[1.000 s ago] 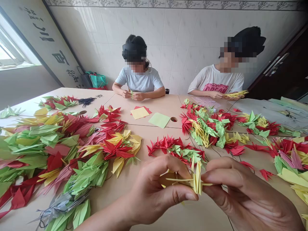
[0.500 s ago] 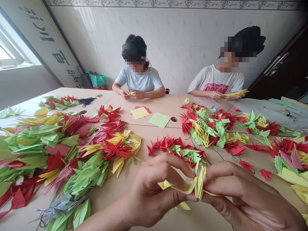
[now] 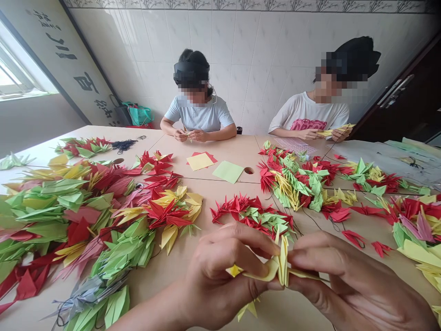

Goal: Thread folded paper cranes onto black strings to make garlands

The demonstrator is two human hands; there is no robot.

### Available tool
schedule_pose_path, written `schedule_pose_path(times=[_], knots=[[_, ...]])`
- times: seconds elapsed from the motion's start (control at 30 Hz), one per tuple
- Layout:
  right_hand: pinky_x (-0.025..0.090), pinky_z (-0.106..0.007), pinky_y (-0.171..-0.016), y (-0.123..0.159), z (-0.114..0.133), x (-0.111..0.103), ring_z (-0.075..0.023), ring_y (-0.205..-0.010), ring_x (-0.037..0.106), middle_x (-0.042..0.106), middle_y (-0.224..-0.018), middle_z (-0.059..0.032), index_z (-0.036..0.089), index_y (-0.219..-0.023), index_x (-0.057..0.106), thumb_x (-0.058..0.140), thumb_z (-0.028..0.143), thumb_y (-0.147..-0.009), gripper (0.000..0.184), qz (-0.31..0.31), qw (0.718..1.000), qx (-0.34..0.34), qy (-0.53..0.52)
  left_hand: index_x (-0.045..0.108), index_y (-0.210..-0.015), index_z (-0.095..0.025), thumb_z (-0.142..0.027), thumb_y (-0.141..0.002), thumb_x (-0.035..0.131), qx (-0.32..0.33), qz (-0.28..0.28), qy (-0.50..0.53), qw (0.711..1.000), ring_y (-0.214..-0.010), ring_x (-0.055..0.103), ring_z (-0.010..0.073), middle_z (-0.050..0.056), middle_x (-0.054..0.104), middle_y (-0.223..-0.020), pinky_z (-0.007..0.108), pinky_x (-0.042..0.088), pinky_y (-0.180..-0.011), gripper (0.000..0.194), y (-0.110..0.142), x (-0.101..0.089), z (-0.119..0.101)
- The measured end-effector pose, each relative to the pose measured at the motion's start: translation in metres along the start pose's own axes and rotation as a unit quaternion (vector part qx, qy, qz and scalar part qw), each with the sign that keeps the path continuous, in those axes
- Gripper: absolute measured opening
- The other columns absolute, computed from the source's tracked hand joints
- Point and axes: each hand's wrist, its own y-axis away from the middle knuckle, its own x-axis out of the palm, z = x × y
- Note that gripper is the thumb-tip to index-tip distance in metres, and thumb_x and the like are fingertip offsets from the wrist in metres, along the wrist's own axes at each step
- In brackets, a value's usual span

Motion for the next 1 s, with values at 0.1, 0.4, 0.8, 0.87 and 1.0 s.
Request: schedule_pose_path(times=[0.1,0.4,0.8,0.87,1.0], knots=[[0.049,-0.023,-0.050,-0.001,0.003,0.000,-0.0178,-0.065,0.063,0.064,-0.070,-0.0002,0.027,-0.081,0.069,0.071,0.024,-0.077,0.005,0.015,1.000,0.001,-0.015,0.056,-0.074,-0.015,-0.008,-0.074,0.068,-0.005,-0.002,0.005,1.000,-0.073,0.064,0.0123,0.006,0.066,-0.085,0.023,0.052,-0.069,0.014,0.000,0.001,-0.001],[0.048,-0.022,-0.050,-0.007,0.004,0.001,-0.0158,-0.065,0.063,0.063,-0.074,-0.0010,0.027,-0.080,0.068,0.065,0.019,-0.081,0.009,-0.021,0.999,-0.050,0.009,0.058,-0.078,-0.017,-0.011,-0.067,0.076,-0.120,-0.010,0.065,0.991,-0.087,0.059,0.0132,0.003,0.062,-0.093,0.024,0.047,-0.079,0.022,0.005,0.001,0.001],[0.052,-0.020,-0.063,-0.014,-0.003,-0.004,-0.0134,-0.074,0.065,0.063,-0.084,0.0004,0.027,-0.091,0.065,0.060,0.013,-0.083,0.017,0.082,0.986,-0.096,0.107,0.057,-0.081,-0.015,-0.028,-0.080,0.066,-0.388,-0.045,0.337,0.857,-0.052,0.052,0.0045,-0.002,0.055,-0.064,0.014,0.043,-0.050,0.016,-0.001,0.000,0.009],[0.054,-0.021,-0.067,-0.016,-0.004,-0.005,-0.0153,-0.079,0.065,0.064,-0.087,-0.0004,0.028,-0.091,0.065,0.063,0.018,-0.082,0.014,0.108,0.986,-0.080,0.098,0.057,-0.076,-0.013,-0.024,-0.078,0.069,-0.395,-0.060,0.337,0.852,-0.053,0.054,0.0054,-0.002,0.057,-0.061,0.015,0.045,-0.051,0.015,-0.002,0.000,0.010],[0.055,-0.023,-0.069,-0.019,-0.005,-0.004,-0.0187,-0.087,0.065,0.064,-0.096,-0.0024,0.028,-0.091,0.065,0.064,0.036,-0.081,0.013,0.077,0.995,-0.003,0.059,0.058,-0.073,-0.012,-0.022,-0.072,0.073,-0.396,-0.074,0.300,0.865,-0.057,0.055,0.0065,0.000,0.061,-0.064,0.017,0.044,-0.055,0.018,-0.002,0.001,0.008]])
